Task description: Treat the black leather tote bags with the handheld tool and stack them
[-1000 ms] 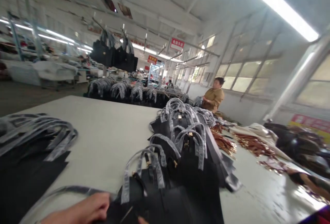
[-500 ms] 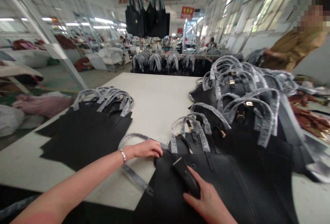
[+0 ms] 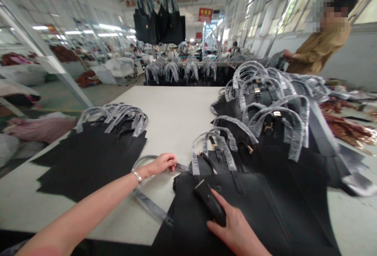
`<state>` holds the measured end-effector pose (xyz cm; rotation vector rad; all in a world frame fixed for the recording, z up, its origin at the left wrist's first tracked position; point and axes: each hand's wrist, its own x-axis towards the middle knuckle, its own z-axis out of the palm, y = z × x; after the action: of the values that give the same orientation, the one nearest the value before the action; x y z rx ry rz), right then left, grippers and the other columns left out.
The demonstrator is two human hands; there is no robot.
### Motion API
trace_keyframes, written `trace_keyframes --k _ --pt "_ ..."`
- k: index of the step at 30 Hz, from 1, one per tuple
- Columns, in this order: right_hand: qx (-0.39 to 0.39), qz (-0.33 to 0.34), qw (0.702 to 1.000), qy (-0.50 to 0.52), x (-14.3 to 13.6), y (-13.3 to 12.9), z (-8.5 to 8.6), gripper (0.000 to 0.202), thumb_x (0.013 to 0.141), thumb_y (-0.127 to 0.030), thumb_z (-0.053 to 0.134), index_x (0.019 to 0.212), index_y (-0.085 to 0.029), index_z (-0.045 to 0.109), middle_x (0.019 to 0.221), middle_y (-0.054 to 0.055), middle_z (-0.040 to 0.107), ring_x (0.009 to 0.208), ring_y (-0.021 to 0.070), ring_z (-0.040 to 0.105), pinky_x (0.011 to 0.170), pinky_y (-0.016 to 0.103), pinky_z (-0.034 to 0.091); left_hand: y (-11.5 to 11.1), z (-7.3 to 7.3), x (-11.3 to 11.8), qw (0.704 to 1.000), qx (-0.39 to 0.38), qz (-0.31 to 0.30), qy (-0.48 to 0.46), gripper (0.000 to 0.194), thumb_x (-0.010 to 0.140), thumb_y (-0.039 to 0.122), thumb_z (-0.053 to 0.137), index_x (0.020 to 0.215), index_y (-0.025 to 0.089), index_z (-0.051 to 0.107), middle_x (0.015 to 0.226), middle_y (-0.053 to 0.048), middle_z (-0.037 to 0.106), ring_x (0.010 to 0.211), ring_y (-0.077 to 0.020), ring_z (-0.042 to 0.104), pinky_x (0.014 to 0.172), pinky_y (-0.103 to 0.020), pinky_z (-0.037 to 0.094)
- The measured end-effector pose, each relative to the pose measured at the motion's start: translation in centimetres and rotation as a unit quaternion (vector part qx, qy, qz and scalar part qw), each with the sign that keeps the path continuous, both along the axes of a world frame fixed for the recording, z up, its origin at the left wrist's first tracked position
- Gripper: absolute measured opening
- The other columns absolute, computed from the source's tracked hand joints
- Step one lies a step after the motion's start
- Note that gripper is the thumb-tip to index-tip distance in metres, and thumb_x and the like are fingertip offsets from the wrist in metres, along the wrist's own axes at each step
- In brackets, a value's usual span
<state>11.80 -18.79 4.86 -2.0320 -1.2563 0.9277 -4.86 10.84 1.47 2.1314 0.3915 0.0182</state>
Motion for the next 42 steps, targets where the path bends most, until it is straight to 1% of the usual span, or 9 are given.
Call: trace_keyframes --k 2,6,11,16,25,31,36,39,42 --pt "0.0 -0.002 1.0 -0.003 0.0 0.0 -0.1 0.075 0.073 -0.026 0.061 0.144 -0.014 0.042 0.125 0.01 0.067 0.112 0.0268 0.063 0.096 0.033 0.047 -0.3 0.3 -0.5 1.0 0.002 0.002 -0.007 0.034 0.094 0.038 0.04 0.093 0.014 0.064 0.076 -0.004 0.063 0.066 -0.0136 0.056 0.062 -0.023 0.041" --pt "0.002 -0.009 1.0 0.005 0.1 0.0 -0.3 0.076 0.071 -0.025 0.061 0.144 -0.016 0.043 0.127 0.008 0.066 0.112 0.0267 0.063 0.096 0.031 0.048 -1.2 1.2 -0.2 0.989 0.052 -0.132 -0.036 0.017 0.085 0.034 0.062 0.093 0.022 0.07 0.09 -0.003 0.063 0.083 -0.0157 0.057 0.076 -0.023 0.041" --pt "0.024 -0.006 1.0 0.006 0.1 0.2 -0.7 0.078 0.064 -0.018 0.059 0.142 -0.014 0.047 0.125 0.008 0.067 0.114 0.028 0.063 0.094 0.029 0.05 -1.0 1.1 1.5 0.975 0.067 -0.209 0.012 0.013 0.083 0.029 0.063 0.073 0.021 0.068 0.074 0.0 0.057 0.068 -0.0128 0.053 0.064 -0.022 0.04" --pt "0.037 -0.023 0.999 0.013 -0.3 0.0 -0.3 0.078 0.063 -0.017 0.06 0.141 -0.018 0.049 0.127 0.007 0.066 0.116 0.0284 0.062 0.099 0.032 0.047 -1.4 0.7 1.5 0.99 -0.015 -0.129 0.052 0.018 0.079 0.03 0.065 0.066 0.018 0.061 0.06 0.004 0.053 0.047 -0.0079 0.048 0.051 -0.021 0.036" --pt "0.032 -0.022 0.999 0.02 -0.1 -0.1 -0.5 0.075 0.072 -0.026 0.063 0.144 -0.015 0.043 0.119 0.008 0.07 0.108 0.0275 0.065 0.094 0.033 0.049 -2.3 -1.1 -0.8 0.987 -0.084 0.134 -0.029 0.046 0.091 0.058 0.03 0.083 0.017 0.049 0.066 -0.003 0.058 0.057 -0.0126 0.054 0.059 -0.025 0.044" --pt "0.039 -0.028 0.999 0.013 -0.1 -0.2 -1.0 0.075 0.071 -0.027 0.065 0.143 -0.017 0.046 0.111 0.005 0.074 0.099 0.0276 0.069 0.091 0.032 0.051 -3.8 -0.5 -1.3 0.992 -0.029 0.117 -0.024 0.024 0.071 0.037 0.068 0.081 0.016 0.063 0.075 -0.002 0.059 0.065 -0.0146 0.055 0.063 -0.026 0.043" --pt "0.038 -0.015 0.999 -0.002 0.1 -0.7 0.3 0.077 0.068 -0.028 0.066 0.142 -0.019 0.047 0.124 0.006 0.068 0.116 0.0309 0.061 0.1 0.035 0.046 -5.5 0.9 -1.1 0.989 0.034 0.14 -0.045 0.009 0.068 0.025 0.069 0.069 0.016 0.066 0.08 -0.003 0.061 0.076 -0.0167 0.054 0.071 -0.027 0.04" --pt "0.032 0.004 0.999 0.006 0.0 -1.1 2.1 0.078 0.068 -0.026 0.066 0.143 -0.02 0.045 0.129 0.005 0.065 0.117 0.0305 0.06 0.1 0.034 0.046 -6.7 1.4 -1.2 0.986 -0.048 0.16 -0.031 0.016 0.076 0.028 0.06 0.07 0.015 0.066 0.066 -0.002 0.061 0.065 -0.0155 0.054 0.062 -0.026 0.04" --pt "0.0 0.031 0.998 0.045 -0.6 -0.8 3.9 0.079 0.068 -0.022 0.065 0.144 -0.024 0.043 0.1 0.002 0.077 0.087 0.0265 0.072 0.077 0.029 0.056 -8.1 1.3 -1.4 0.967 -0.179 0.177 -0.033 0.017 0.074 0.029 0.058 0.071 0.013 0.064 0.061 -0.001 0.059 0.057 -0.0133 0.052 0.052 -0.023 0.036"
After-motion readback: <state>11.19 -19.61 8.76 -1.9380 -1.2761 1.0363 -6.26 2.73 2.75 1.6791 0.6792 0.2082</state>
